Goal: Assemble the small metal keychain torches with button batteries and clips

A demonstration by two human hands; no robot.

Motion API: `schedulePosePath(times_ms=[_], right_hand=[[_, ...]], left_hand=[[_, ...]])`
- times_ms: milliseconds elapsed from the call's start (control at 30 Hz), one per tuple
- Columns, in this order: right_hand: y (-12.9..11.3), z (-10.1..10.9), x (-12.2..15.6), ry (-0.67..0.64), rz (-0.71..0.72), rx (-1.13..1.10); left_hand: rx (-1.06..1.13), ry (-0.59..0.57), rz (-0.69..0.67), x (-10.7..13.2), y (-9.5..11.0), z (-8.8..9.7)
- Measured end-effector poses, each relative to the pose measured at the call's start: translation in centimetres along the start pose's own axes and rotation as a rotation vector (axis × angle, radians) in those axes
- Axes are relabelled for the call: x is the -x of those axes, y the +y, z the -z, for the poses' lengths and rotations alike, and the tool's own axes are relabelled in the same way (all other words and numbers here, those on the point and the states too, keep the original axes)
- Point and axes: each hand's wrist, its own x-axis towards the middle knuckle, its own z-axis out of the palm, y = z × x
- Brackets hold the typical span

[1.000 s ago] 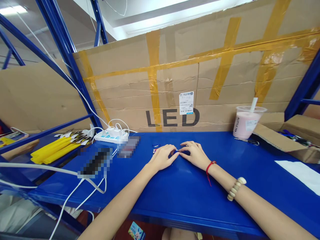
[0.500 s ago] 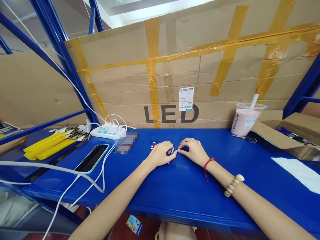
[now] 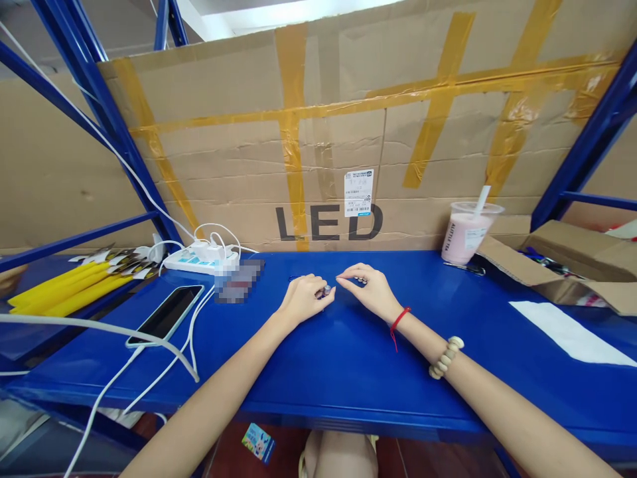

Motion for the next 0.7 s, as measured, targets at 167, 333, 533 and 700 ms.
schedulePosePath(times_ms=[167,333,533,700], right_hand=[[-1.4,-0.3,0.3,-0.037,0.004,-0.185],[-1.7,-0.2,0.4,-0.066,0.042,-0.154],[-1.7,0.0,0.4,-0.030,0.113,-0.093],[-1.7,0.0,0.5,-0.094,0.149,-0.102]], left_hand=[[0.007,-0.057,0.018,0.0,0.1,0.3],[0.038,-0.148,0.035,-0.1,0.2,0.7],[0.058,-0.197,0.080,-0.1,0.1,0.8],[0.044,-0.228,0.091,0.0,0.0,0.7]])
